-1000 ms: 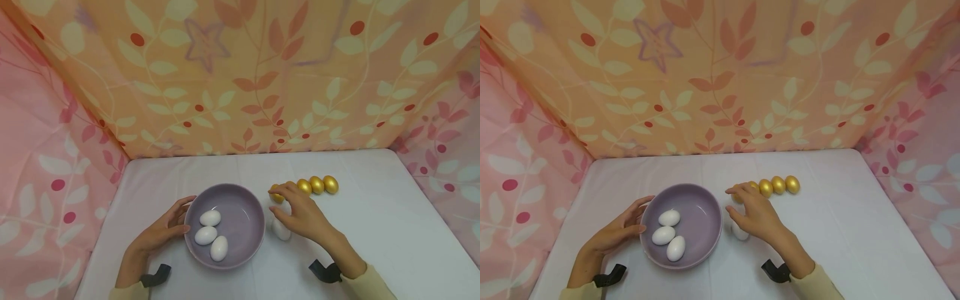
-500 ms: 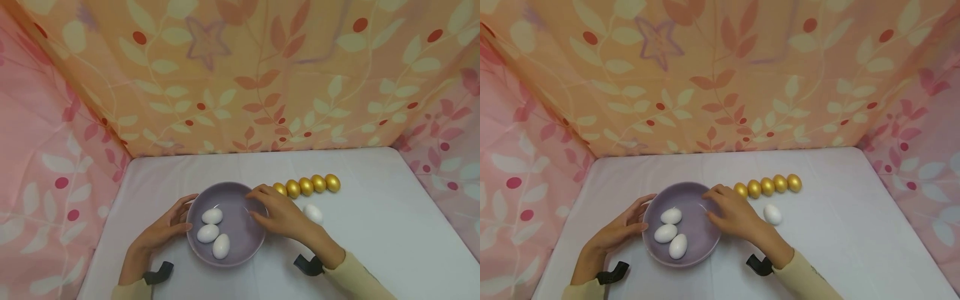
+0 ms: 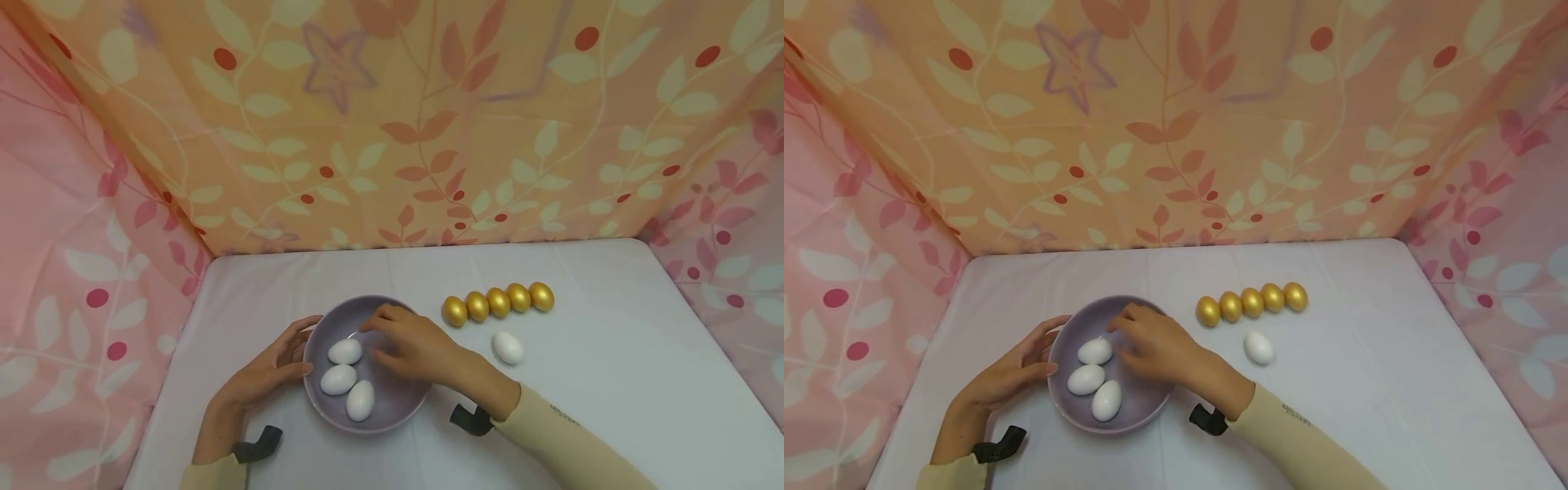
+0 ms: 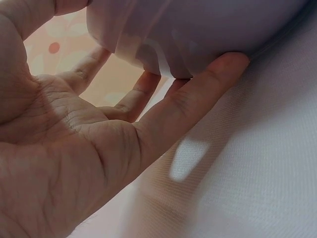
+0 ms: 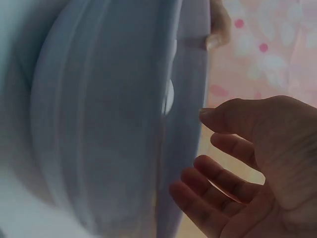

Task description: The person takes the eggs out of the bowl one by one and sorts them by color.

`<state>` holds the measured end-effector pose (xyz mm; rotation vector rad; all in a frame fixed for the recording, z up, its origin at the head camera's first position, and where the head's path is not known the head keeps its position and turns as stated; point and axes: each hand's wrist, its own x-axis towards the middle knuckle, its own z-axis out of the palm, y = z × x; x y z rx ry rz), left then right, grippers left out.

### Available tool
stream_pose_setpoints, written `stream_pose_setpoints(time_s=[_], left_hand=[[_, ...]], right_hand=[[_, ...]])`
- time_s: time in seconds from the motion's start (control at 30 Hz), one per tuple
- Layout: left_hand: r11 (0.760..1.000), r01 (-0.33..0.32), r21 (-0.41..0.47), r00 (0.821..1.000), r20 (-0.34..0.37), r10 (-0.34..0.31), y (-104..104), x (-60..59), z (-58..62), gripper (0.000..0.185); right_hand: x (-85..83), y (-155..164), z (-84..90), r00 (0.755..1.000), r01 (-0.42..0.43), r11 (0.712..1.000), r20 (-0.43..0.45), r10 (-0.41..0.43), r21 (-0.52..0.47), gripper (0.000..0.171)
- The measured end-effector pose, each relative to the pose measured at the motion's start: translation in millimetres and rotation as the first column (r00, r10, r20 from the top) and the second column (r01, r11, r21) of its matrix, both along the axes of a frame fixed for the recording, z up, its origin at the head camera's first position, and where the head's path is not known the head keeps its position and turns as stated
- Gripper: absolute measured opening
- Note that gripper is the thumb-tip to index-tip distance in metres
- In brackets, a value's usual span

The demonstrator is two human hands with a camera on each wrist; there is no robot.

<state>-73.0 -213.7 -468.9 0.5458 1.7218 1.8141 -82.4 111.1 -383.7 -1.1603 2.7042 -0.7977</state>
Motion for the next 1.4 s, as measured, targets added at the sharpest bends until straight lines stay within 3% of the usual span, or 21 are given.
stream_pose_setpoints(time_s=[0.2, 0.43, 0.9, 1.1, 1.23, 1.4], left_hand=[[1.000, 0.015, 0.016, 1.000, 0.007, -0.015, 0, 1.4, 0.9, 0.078], [1.000, 0.012, 0.014, 1.000, 0.018, -0.012, 2, 2.7, 2.0, 0.079], [1.000, -0.020, -0.017, 1.000, 0.006, 0.021, -4, 5.3, 2.5, 0.079], [1.000, -0.025, -0.018, 1.000, 0.002, 0.025, -1, 1.7, 2.6, 0.078], [1.000, -0.025, -0.017, 1.000, 0.007, 0.025, 0, 1.5, 3.5, 0.078], [1.000, -0.019, -0.017, 1.000, 0.013, 0.019, 2, 1.5, 4.2, 0.078]], right_hand=[[-7.7, -29, -6.4, 0.992, -0.109, 0.990, 0.067, 0.103, 0.094, 0.035], [-13.5, -51, -10.5, 0.976, -0.208, 0.951, 0.114, 0.187, 0.227, 0.039], [-12.6, -63, -5.6, 0.981, -0.177, 0.907, 0.137, 0.134, 0.382, 0.047], [-13.6, -60, -4.9, 0.987, -0.162, 0.887, 0.089, 0.137, 0.433, 0.045], [-11.9, -54, -3.3, 0.990, -0.144, 0.905, 0.051, 0.135, 0.401, 0.043], [-8.6, -33, 4.6, 0.993, -0.103, 0.964, 0.082, 0.085, 0.246, 0.046]])
